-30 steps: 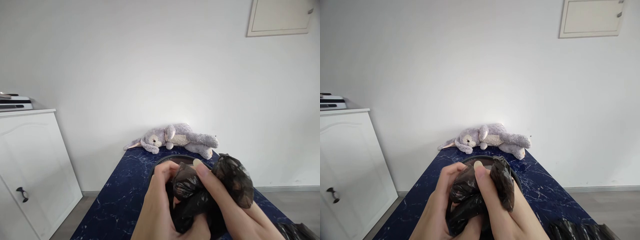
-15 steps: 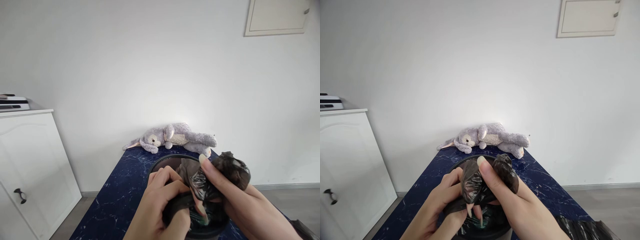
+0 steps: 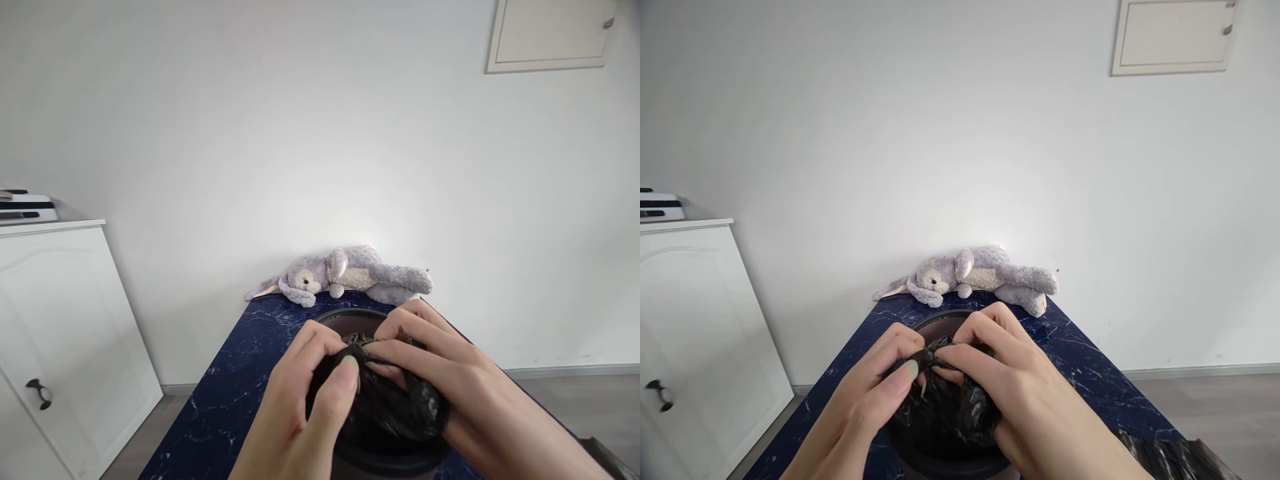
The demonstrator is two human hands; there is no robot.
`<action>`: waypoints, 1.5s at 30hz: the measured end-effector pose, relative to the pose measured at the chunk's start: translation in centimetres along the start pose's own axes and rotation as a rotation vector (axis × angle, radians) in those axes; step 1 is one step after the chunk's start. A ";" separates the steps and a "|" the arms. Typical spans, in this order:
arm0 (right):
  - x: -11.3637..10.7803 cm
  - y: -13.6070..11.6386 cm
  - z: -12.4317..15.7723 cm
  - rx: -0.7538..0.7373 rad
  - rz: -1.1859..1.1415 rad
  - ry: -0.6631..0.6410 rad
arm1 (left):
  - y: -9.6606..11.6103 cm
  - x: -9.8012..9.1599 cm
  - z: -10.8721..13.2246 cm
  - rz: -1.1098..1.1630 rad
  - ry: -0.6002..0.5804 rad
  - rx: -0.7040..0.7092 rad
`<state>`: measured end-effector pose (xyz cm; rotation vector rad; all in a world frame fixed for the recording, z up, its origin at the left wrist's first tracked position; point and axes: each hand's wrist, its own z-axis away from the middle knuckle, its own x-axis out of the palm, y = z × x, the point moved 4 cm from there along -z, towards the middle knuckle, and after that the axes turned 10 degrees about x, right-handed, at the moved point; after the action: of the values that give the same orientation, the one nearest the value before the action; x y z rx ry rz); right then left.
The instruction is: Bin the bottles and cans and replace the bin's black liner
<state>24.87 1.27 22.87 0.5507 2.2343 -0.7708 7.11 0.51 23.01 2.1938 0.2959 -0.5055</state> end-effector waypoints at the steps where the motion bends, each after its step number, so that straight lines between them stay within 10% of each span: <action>1: 0.1 0.1 0.0 0.001 0.056 0.018 | 0.3 -0.1 0.1 0.004 0.008 -0.020; 15: 1.2 -0.8 -0.7 -0.075 0.299 0.195 | -2.1 -0.8 1.5 0.063 0.164 -0.097; 30: 1.9 -1.3 -0.7 -0.125 0.314 0.135 | -2.1 -0.6 -1.0 0.390 0.055 -0.086; 45: 0.5 0.4 0.6 -0.101 0.177 -0.127 | -4.6 -2.5 -1.8 -0.029 0.228 -0.149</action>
<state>25.06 1.26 22.05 0.6234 2.0630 -0.5832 3.57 4.66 21.93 2.1047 0.4729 -0.2398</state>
